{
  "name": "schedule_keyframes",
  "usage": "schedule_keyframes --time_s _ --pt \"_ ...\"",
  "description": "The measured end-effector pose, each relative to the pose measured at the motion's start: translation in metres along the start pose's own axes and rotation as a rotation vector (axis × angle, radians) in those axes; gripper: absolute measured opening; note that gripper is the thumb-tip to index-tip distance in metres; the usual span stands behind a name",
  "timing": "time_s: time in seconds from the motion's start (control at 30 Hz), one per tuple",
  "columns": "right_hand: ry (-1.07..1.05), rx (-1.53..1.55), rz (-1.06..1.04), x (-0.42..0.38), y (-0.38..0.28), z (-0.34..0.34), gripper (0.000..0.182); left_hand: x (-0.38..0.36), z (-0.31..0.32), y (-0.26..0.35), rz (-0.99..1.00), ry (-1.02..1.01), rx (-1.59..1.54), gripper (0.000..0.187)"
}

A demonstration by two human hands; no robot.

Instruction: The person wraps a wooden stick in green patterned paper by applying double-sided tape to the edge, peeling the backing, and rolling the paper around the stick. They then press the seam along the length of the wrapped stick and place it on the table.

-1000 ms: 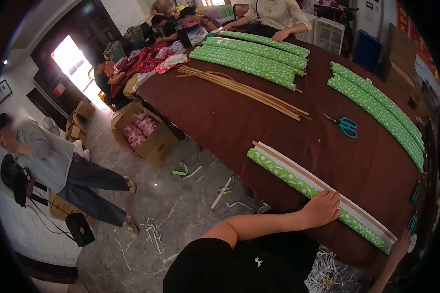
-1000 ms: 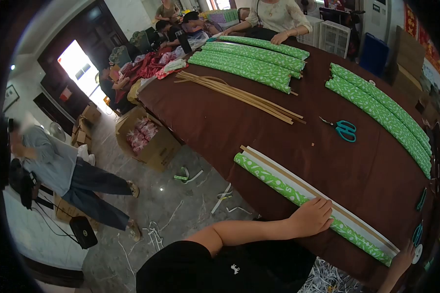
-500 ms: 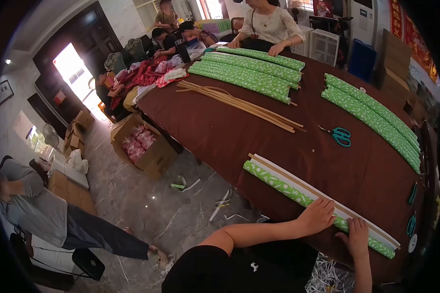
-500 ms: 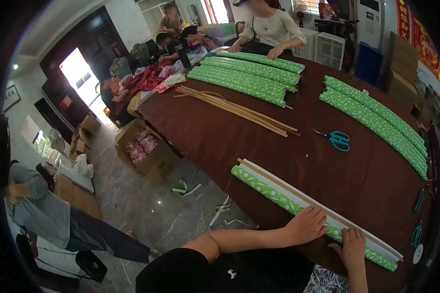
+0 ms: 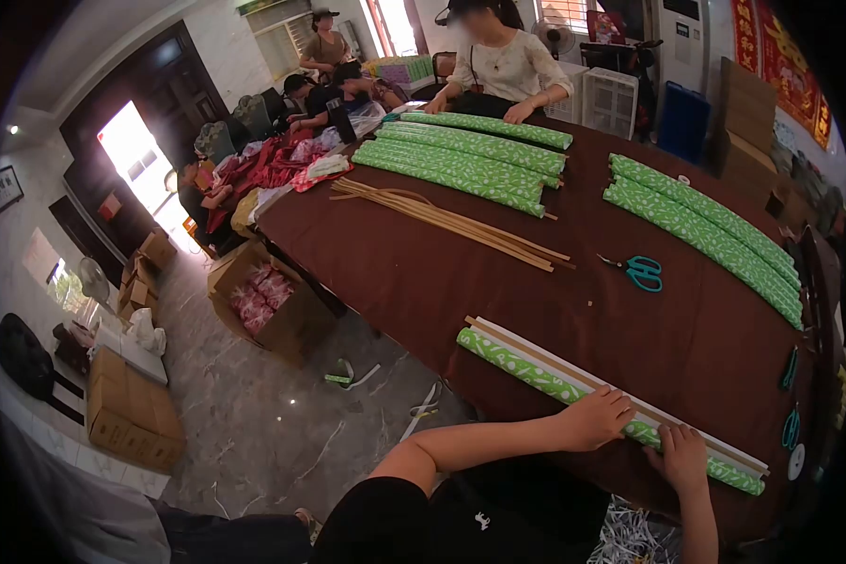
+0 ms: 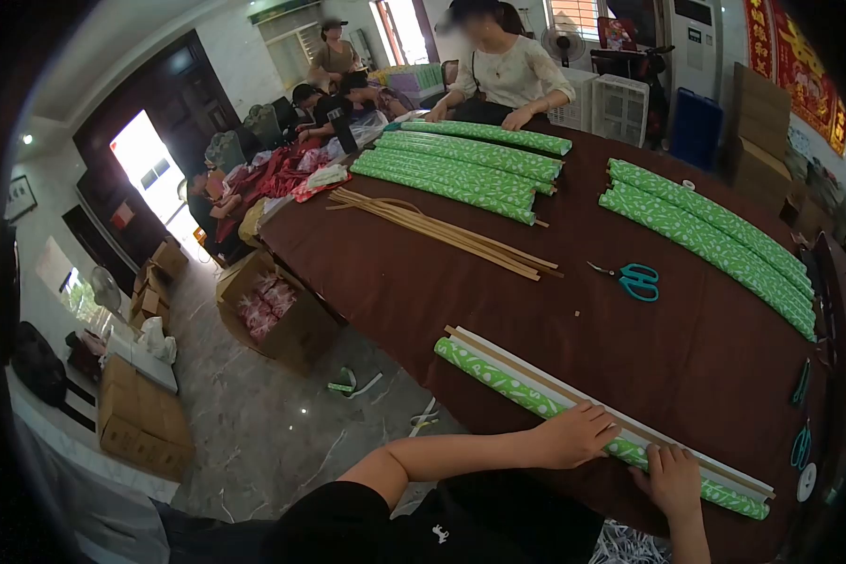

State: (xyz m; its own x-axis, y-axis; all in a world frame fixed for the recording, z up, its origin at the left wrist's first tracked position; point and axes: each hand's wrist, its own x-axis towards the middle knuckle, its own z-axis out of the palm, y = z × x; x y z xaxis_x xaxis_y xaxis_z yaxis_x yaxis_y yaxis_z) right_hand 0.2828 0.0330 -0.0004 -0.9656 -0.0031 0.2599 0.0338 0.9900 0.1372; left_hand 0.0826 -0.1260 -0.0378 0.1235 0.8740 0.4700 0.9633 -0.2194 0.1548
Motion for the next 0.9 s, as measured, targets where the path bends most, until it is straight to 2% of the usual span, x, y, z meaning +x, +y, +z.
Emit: schedule_keyframes --time_s 0.33,0.67,0.73,0.8,0.9 --pt "-0.020 -0.043 0.038 0.002 0.000 0.001 0.049 0.000 0.002 0.000 0.057 0.063 0.063 0.049" --pt "0.025 -0.033 -0.018 0.001 0.002 0.004 0.047 0.001 -0.004 -0.001 0.034 0.051 -0.055 0.045" --pt "0.034 -0.034 -0.028 -0.001 0.003 0.006 0.046 0.000 -0.003 -0.001 0.002 -0.013 -0.078 0.044" --pt "-0.027 0.001 0.003 -0.003 0.003 0.007 0.047 -0.001 -0.002 -0.002 0.025 -0.007 -0.066 0.044" --pt "-0.028 -0.062 0.021 0.002 -0.007 -0.018 0.050 -0.001 -0.002 -0.001 0.054 0.032 -0.048 0.043"
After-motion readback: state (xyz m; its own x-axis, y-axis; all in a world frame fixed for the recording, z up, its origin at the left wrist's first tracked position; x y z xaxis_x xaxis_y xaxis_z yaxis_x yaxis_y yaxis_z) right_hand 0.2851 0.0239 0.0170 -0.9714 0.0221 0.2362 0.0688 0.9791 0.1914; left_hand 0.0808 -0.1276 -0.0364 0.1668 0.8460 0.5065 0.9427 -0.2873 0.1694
